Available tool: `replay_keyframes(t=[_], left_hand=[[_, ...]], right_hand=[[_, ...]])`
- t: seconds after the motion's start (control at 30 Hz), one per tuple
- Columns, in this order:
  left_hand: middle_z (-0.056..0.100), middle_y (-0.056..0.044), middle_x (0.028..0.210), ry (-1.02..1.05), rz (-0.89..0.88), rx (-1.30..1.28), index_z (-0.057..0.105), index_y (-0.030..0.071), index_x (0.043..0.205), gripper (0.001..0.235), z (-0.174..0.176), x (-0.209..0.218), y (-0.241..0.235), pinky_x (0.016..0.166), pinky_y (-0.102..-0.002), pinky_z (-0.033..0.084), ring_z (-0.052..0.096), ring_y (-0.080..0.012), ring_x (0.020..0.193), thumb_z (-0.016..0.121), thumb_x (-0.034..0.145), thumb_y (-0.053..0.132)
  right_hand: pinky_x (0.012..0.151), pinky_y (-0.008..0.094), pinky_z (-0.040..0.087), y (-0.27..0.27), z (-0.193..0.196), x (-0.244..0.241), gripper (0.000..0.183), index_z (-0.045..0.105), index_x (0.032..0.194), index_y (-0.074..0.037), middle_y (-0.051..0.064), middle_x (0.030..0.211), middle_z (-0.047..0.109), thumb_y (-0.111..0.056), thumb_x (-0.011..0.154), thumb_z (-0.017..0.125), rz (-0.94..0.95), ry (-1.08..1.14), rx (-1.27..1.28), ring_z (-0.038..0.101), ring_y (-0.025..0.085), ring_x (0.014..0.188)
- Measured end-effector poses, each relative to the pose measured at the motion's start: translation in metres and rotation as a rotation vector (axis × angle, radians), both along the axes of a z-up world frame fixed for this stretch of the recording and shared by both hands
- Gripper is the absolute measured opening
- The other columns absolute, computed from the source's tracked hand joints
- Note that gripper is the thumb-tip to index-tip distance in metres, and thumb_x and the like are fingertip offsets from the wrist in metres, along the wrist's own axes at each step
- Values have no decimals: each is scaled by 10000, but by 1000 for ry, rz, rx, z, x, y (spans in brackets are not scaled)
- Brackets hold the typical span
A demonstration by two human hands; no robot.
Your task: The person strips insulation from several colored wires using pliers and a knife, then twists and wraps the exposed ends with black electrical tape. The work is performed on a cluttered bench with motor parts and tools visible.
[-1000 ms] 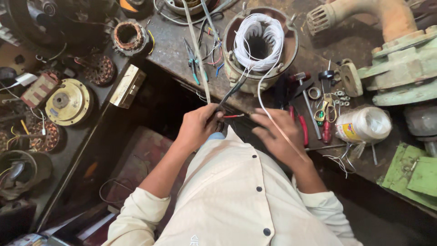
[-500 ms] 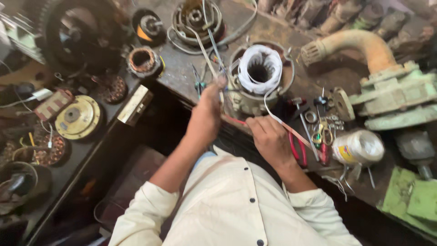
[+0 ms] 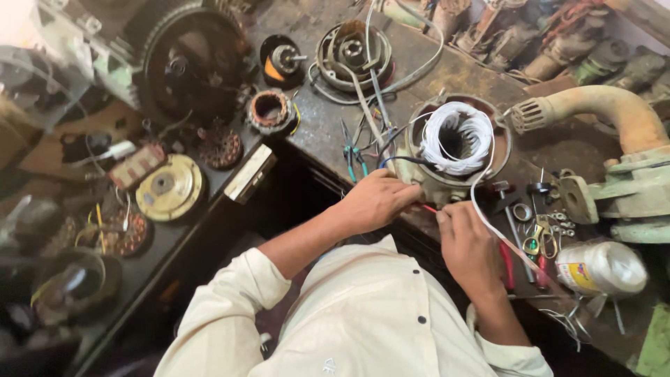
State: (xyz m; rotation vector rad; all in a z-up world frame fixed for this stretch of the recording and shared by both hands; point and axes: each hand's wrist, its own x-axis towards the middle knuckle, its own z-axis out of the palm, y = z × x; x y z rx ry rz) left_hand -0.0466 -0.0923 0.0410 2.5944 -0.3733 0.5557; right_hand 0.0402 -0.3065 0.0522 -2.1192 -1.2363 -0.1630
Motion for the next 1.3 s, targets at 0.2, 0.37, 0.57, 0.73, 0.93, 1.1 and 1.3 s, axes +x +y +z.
replay_keyframes(t=[0.2, 0.37, 0.57, 0.73, 0.93, 1.1, 1.3], left_hand=[[679, -114, 940, 207, -7, -435, 624, 68, 1072, 193, 18, -10, 17, 779, -396, 489, 669, -306, 908, 646, 999, 245], [690, -69, 829, 595, -172, -830, 593, 39, 1062, 203, 17, -3, 39, 731, -318, 543, 675, -150, 787, 580, 1047, 241], [598, -14, 810, 687, -329, -892, 593, 40, 1017, 183, 3, 9, 37, 727, -280, 494, 536, -77, 788, 593, 1073, 214], [587, 7, 816, 723, -306, -917, 627, 46, 1007, 149, 0, 11, 31, 696, -264, 466, 502, -52, 772, 643, 1021, 193], [669, -57, 752, 623, -402, -663, 639, 66, 949, 144, 11, 13, 26, 666, -313, 494, 657, -179, 670, 663, 997, 200], [680, -78, 795, 510, -492, -556, 638, 68, 951, 130, 11, 11, 24, 765, -424, 445, 665, -284, 767, 639, 990, 192], [694, -90, 799, 598, -537, -575, 649, 52, 985, 96, 6, 17, 24, 726, -398, 493, 696, -271, 751, 638, 972, 147]], right_hand=[[627, 369, 512, -13, 5, -13, 161, 634, 941, -34, 105, 759, 641, -172, 1008, 585, -226, 639, -47, 640, 266, 651], [824, 345, 521, -23, 77, -59, 73, 647, 1086, -80, 92, 1037, 678, -152, 1081, 643, -270, -115, 103, 651, 246, 918], [934, 427, 391, 7, 95, -53, 146, 719, 1123, -161, 61, 1085, 747, -202, 983, 715, -650, -744, -322, 672, 266, 1050], [893, 416, 422, -8, 36, -75, 154, 712, 1171, -135, 26, 981, 743, -118, 1023, 669, -820, -27, -261, 685, 243, 936], [669, 231, 488, 11, -51, -133, 150, 672, 1149, -25, 44, 906, 691, -117, 1042, 622, -712, 978, 529, 576, 80, 707], [766, 231, 507, 21, -54, -145, 195, 663, 1195, 0, 36, 1116, 677, -73, 1019, 624, -580, 1084, 690, 584, 69, 856], [743, 235, 508, 28, -50, -145, 195, 687, 1192, 3, 36, 1047, 674, -57, 1012, 644, -623, 1113, 724, 601, 77, 833]])
